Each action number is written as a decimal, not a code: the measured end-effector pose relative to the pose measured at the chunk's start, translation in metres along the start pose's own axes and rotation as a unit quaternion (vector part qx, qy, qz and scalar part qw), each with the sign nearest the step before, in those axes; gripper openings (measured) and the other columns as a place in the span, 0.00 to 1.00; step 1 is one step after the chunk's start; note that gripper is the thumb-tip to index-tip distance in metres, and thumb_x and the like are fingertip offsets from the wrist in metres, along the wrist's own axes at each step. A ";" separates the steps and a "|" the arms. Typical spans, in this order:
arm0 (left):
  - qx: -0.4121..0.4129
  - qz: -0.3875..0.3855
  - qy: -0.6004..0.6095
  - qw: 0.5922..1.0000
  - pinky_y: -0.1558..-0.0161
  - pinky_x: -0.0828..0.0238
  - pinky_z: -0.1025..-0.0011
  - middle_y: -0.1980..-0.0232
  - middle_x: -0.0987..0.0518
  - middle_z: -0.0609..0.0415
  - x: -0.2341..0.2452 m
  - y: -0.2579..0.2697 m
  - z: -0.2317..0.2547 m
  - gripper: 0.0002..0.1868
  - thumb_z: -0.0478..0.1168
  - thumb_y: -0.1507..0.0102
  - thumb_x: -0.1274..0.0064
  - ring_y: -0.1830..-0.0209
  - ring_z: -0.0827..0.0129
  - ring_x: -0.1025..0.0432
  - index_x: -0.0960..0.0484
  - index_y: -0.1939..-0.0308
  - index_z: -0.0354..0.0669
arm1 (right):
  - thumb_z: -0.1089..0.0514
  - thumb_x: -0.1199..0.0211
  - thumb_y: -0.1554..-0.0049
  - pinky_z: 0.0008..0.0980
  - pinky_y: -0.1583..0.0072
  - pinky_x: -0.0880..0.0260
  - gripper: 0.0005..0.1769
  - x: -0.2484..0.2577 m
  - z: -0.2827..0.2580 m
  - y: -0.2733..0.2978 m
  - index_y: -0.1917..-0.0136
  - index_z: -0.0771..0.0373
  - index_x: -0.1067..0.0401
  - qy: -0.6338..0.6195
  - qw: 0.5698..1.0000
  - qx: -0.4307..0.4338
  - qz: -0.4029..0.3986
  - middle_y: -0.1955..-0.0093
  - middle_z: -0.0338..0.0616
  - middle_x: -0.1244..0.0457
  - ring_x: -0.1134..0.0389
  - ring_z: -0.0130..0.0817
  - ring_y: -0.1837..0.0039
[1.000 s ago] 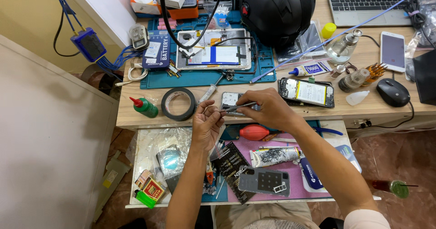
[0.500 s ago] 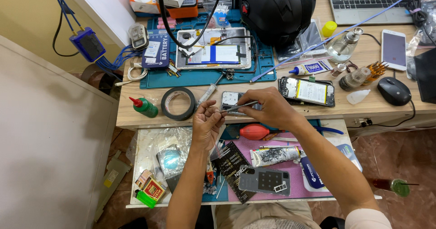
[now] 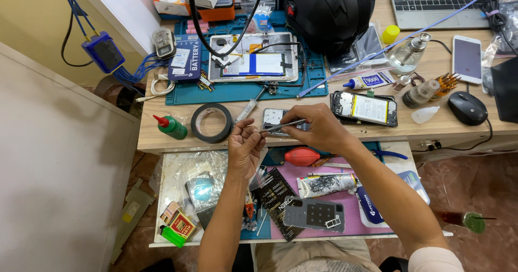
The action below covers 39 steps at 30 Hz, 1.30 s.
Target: The person works on a disassembled smartphone at a cluttered workbench, using a screwdriver to remove and reinsert screws. They handle the phone's internal components and battery, occasionally picking up and setting down small parts and tools.
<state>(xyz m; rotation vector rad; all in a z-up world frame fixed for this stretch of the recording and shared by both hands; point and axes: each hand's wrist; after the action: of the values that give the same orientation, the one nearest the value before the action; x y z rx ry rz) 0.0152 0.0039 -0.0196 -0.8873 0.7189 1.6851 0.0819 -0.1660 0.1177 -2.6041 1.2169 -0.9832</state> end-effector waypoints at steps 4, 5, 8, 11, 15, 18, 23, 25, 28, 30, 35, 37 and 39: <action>0.000 0.001 -0.009 1.000 0.66 0.21 0.72 0.67 0.26 0.49 0.003 0.000 -0.002 0.21 0.22 0.46 0.50 0.65 0.54 0.24 0.34 0.50 0.32 | 0.68 0.36 0.55 0.36 0.55 0.31 0.08 0.001 0.003 0.000 0.61 0.59 0.27 -0.001 1.000 0.012 -0.013 0.66 0.44 0.33 0.30 0.41 0.58; 0.003 0.001 -0.020 1.000 0.66 0.21 0.71 0.67 0.26 0.49 0.005 0.000 -0.004 0.20 0.23 0.46 0.50 0.65 0.54 0.24 0.34 0.50 0.32 | 0.68 0.37 0.55 0.36 0.54 0.31 0.08 0.002 0.002 0.000 0.61 0.58 0.27 -0.010 1.000 0.013 -0.017 0.66 0.43 0.33 0.30 0.40 0.58; -0.004 -0.007 -0.060 0.998 0.65 0.21 0.71 0.68 0.26 0.49 0.002 0.001 -0.003 0.21 0.23 0.47 0.48 0.63 0.52 0.25 0.33 0.50 0.31 | 0.67 0.36 0.55 0.36 0.54 0.31 0.08 0.006 0.003 -0.001 0.61 0.59 0.27 -0.012 1.000 -0.005 -0.022 0.66 0.44 0.33 0.30 0.39 0.59; -0.046 -0.025 -0.163 0.985 0.62 0.24 0.73 0.69 0.25 0.49 -0.007 0.002 0.004 0.25 0.24 0.49 0.44 0.60 0.57 0.25 0.32 0.49 0.31 | 0.66 0.35 0.55 0.37 0.54 0.31 0.07 0.012 -0.002 -0.005 0.60 0.60 0.27 0.001 0.999 -0.023 -0.032 0.66 0.46 0.33 0.30 0.40 0.59; -0.106 -0.060 -0.285 0.951 0.54 0.30 0.74 0.67 0.24 0.49 -0.013 0.004 0.010 0.30 0.27 0.51 0.40 0.57 0.68 0.28 0.31 0.45 0.31 | 0.68 0.36 0.55 0.40 0.54 0.32 0.07 0.015 -0.011 -0.011 0.61 0.63 0.27 0.015 0.998 -0.030 -0.053 0.66 0.49 0.33 0.30 0.43 0.60; -0.118 -0.077 -0.288 0.947 0.51 0.33 0.73 0.66 0.24 0.48 -0.010 0.003 0.013 0.27 0.29 0.47 0.43 0.57 0.69 0.29 0.32 0.44 0.31 | 0.68 0.37 0.55 0.42 0.54 0.32 0.07 0.016 -0.016 -0.015 0.60 0.63 0.27 0.030 0.996 -0.034 -0.071 0.66 0.50 0.33 0.30 0.45 0.59; -0.111 -0.076 -0.282 0.950 0.55 0.33 0.75 0.67 0.25 0.50 -0.017 0.005 0.016 0.25 0.30 0.46 0.45 0.61 0.73 0.30 0.31 0.45 0.32 | 0.67 0.37 0.54 0.40 0.54 0.32 0.06 0.016 -0.021 -0.022 0.61 0.62 0.27 0.045 0.994 -0.031 -0.096 0.66 0.48 0.33 0.30 0.44 0.60; -0.115 -0.075 -0.280 0.950 0.55 0.34 0.76 0.67 0.25 0.50 -0.018 0.006 0.015 0.24 0.30 0.45 0.45 0.61 0.74 0.30 0.31 0.45 0.33 | 0.67 0.37 0.54 0.40 0.54 0.32 0.06 0.015 -0.023 -0.024 0.61 0.62 0.27 0.050 0.993 -0.032 -0.103 0.66 0.48 0.33 0.30 0.43 0.60; -0.126 -0.082 -0.294 0.944 0.55 0.35 0.76 0.67 0.26 0.51 -0.019 0.006 0.015 0.23 0.31 0.45 0.46 0.61 0.75 0.30 0.31 0.45 0.33 | 0.67 0.37 0.55 0.42 0.54 0.31 0.06 0.015 -0.029 -0.027 0.61 0.62 0.27 0.073 0.990 -0.040 -0.118 0.66 0.48 0.33 0.30 0.45 0.60; -0.173 -0.100 -0.388 0.900 0.53 0.34 0.71 0.66 0.25 0.49 -0.028 0.008 0.023 0.25 0.26 0.46 0.49 0.60 0.70 0.29 0.31 0.43 0.34 | 0.66 0.37 0.54 0.41 0.54 0.31 0.05 0.015 -0.032 -0.029 0.62 0.60 0.27 0.124 0.982 -0.047 -0.131 0.66 0.46 0.33 0.30 0.42 0.60; -0.223 -0.108 -0.553 0.795 0.40 0.51 0.66 0.63 0.22 0.57 -0.020 0.007 0.022 0.33 0.24 0.51 0.61 0.50 0.66 0.35 0.32 0.40 0.41 | 0.62 0.39 0.53 0.39 0.55 0.32 0.04 0.008 -0.027 -0.037 0.61 0.56 0.27 0.232 0.954 -0.062 -0.178 0.66 0.40 0.33 0.31 0.39 0.60; -0.227 -0.109 -0.582 0.773 0.38 0.55 0.65 0.62 0.22 0.59 -0.016 0.007 0.020 0.35 0.24 0.52 0.63 0.48 0.66 0.37 0.33 0.39 0.42 | 0.60 0.39 0.52 0.38 0.56 0.32 0.03 0.004 -0.025 -0.039 0.61 0.54 0.28 0.263 0.944 -0.062 -0.189 0.67 0.37 0.33 0.31 0.39 0.60; -0.223 -0.117 -0.623 0.741 0.37 0.60 0.62 0.60 0.24 0.60 -0.019 0.010 0.022 0.39 0.24 0.53 0.64 0.46 0.66 0.40 0.36 0.36 0.43 | 0.59 0.40 0.52 0.39 0.57 0.32 0.03 0.001 -0.025 -0.040 0.61 0.55 0.28 0.289 0.932 -0.062 -0.209 0.66 0.39 0.34 0.31 0.42 0.60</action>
<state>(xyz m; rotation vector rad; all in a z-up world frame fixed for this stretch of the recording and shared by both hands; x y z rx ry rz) 0.0046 0.0093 0.0087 0.0273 -0.7127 1.7756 0.0935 -0.1356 0.1519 -2.8377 0.8195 -1.9148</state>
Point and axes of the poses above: each hand's wrist, its own y-axis away from the middle knuckle, its own x-axis out of the back of the hand, z = x × y
